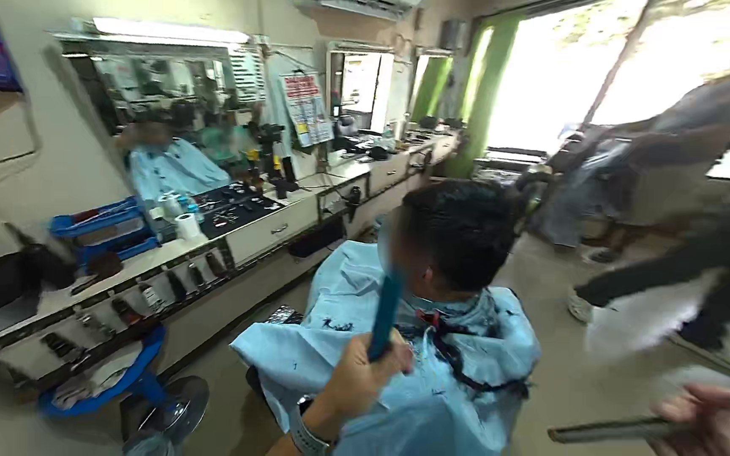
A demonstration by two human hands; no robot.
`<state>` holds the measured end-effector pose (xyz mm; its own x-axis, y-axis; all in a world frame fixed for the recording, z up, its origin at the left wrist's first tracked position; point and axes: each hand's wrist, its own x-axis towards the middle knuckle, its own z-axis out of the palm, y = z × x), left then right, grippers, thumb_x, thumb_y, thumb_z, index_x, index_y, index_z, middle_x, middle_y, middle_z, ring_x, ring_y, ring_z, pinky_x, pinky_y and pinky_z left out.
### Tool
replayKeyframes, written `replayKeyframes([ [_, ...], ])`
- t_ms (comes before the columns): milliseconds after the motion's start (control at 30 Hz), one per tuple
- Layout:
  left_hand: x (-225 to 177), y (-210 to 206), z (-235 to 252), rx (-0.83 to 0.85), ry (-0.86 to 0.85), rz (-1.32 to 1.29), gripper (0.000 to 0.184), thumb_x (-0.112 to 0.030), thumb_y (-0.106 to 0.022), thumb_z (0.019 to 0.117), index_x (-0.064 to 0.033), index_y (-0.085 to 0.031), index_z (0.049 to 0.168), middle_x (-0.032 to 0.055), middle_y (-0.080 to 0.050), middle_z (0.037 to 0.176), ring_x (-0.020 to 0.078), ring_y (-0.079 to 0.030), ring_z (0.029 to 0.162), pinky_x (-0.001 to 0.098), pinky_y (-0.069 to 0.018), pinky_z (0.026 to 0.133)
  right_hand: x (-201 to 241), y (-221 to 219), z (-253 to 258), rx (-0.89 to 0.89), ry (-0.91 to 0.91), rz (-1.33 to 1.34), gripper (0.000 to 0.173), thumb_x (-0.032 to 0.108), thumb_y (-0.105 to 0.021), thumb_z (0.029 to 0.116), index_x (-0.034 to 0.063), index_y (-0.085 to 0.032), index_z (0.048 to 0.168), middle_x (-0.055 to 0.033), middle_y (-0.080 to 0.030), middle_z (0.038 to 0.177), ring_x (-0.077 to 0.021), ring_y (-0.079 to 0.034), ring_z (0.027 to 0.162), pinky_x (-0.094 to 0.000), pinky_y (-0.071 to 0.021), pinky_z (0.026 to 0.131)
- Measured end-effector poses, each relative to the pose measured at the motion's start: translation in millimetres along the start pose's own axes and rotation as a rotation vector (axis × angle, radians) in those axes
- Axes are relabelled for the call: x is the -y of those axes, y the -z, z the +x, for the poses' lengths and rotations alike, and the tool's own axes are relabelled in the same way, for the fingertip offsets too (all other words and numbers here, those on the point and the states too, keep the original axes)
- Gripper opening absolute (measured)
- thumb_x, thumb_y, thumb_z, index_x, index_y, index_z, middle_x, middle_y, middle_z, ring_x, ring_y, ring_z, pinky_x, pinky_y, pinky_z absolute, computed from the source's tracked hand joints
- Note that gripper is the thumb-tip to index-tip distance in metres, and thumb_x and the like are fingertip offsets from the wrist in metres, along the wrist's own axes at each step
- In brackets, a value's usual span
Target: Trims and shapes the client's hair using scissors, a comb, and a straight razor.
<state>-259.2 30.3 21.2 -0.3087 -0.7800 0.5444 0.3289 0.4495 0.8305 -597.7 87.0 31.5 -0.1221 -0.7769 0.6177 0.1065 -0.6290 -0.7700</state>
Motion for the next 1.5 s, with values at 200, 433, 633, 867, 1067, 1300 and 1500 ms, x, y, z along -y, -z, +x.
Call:
replayKeyframes([
  [200, -0.7, 10.5, 42.9, -0.221, 0.111, 0.01, 0.013, -0.014, -0.064, 0.0994, -0.005, -0.069, 0.108, -0.0051, -0.057, 0.076, 0.0004, -0.044, 0.054, 0.0172, -0.0376, 0.048, 11.3, -29.0, 21.2, 0.003, 0.08, -0.272, 0.018, 0.025, -0.051, 0.1091, 0.0211, -0.065, 0.119, 0.0092, -0.075, 0.1, 0.0042, -0.058, 0.063, -0.0119, -0.0453, 0.052],
  [433, 23.1, -2.4, 82.7, -0.325, 0.103, 0.057, 0.017, -0.013, -0.077, 0.0918, -0.0024, -0.069, 0.103, 0.0014, -0.067, 0.076, 0.0042, -0.057, 0.063, 0.0204, -0.0469, 0.059, 4.1, -36.9, 54.2, 0.059, 0.176, -0.526, 0.023, 0.025, -0.051, 0.1076, 0.0095, -0.066, 0.115, 0.0045, -0.073, 0.097, -0.0015, -0.066, 0.08, -0.0149, -0.0514, 0.065],
  [633, 39.0, -0.5, 105.0, -0.376, 0.108, 0.236, 0.034, -0.023, -0.086, 0.0836, -0.0048, -0.065, 0.104, 0.0015, -0.064, 0.075, 0.0097, -0.06, 0.065, 0.0284, -0.0533, 0.066, -13.6, -32.3, 63.1, 0.105, 0.166, -0.597, 0.034, 0.028, -0.047, 0.1084, 0.0051, -0.065, 0.127, 0.0003, -0.073, 0.1, -0.0084, -0.07, 0.09, -0.0224, -0.0586, 0.081],
  [867, 46.4, 11.5, 119.6, -0.299, 0.11, 0.396, 0.043, -0.034, -0.087, 0.0811, -0.0047, -0.063, 0.102, 0.0027, -0.065, 0.077, 0.0115, -0.062, 0.068, 0.0317, -0.0548, 0.068, -40.1, -40.6, 56.7, 0.073, 0.043, -0.672, 0.03, 0.021, -0.046, 0.104, 0.0048, -0.066, 0.121, -0.0022, -0.072, 0.104, -0.0073, -0.069, 0.094, -0.0249, -0.059, 0.085],
  [1067, 44.8, 22.9, 126.9, -0.226, 0.134, 0.41, 0.036, -0.03, -0.085, 0.083, -0.0058, -0.065, 0.101, 0.0025, -0.062, 0.075, 0.0117, -0.058, 0.064, 0.0319, -0.0529, 0.064, -75.7, -75.6, 57.8, 0.0, -0.118, -0.647, 0.027, 0.016, -0.046, 0.0985, 0.0046, -0.069, 0.109, -0.0012, -0.069, 0.093, -0.0074, -0.065, 0.081, -0.0278, -0.0565, 0.074],
  [1300, 49.8, 34.3, 128.0, -0.177, 0.139, 0.433, 0.029, -0.024, -0.083, 0.0859, -0.0091, -0.068, 0.106, 0.0009, -0.064, 0.076, 0.0115, -0.058, 0.061, 0.0308, -0.0518, 0.059, -93.2, -104.8, 62.5, 0.07, -0.278, -0.49, 0.026, 0.017, -0.047, 0.1018, 0.0053, -0.069, 0.111, -0.0013, -0.07, 0.096, -0.008, -0.064, 0.083, -0.0277, -0.0547, 0.076],
  [1500, 49.2, 33.2, 124.5, -0.205, 0.125, 0.477, 0.025, -0.025, -0.082, 0.0881, -0.0109, -0.068, 0.103, -0.0007, -0.067, 0.074, 0.0105, -0.061, 0.06, 0.032, -0.0541, 0.059, -98.3, -114.9, 66.2, 0.044, -0.324, -0.493, 0.025, 0.018, -0.05, 0.1018, 0.0083, -0.072, 0.109, 0.0004, -0.071, 0.095, -0.006, -0.062, 0.079, -0.0256, -0.0516, 0.073],
])
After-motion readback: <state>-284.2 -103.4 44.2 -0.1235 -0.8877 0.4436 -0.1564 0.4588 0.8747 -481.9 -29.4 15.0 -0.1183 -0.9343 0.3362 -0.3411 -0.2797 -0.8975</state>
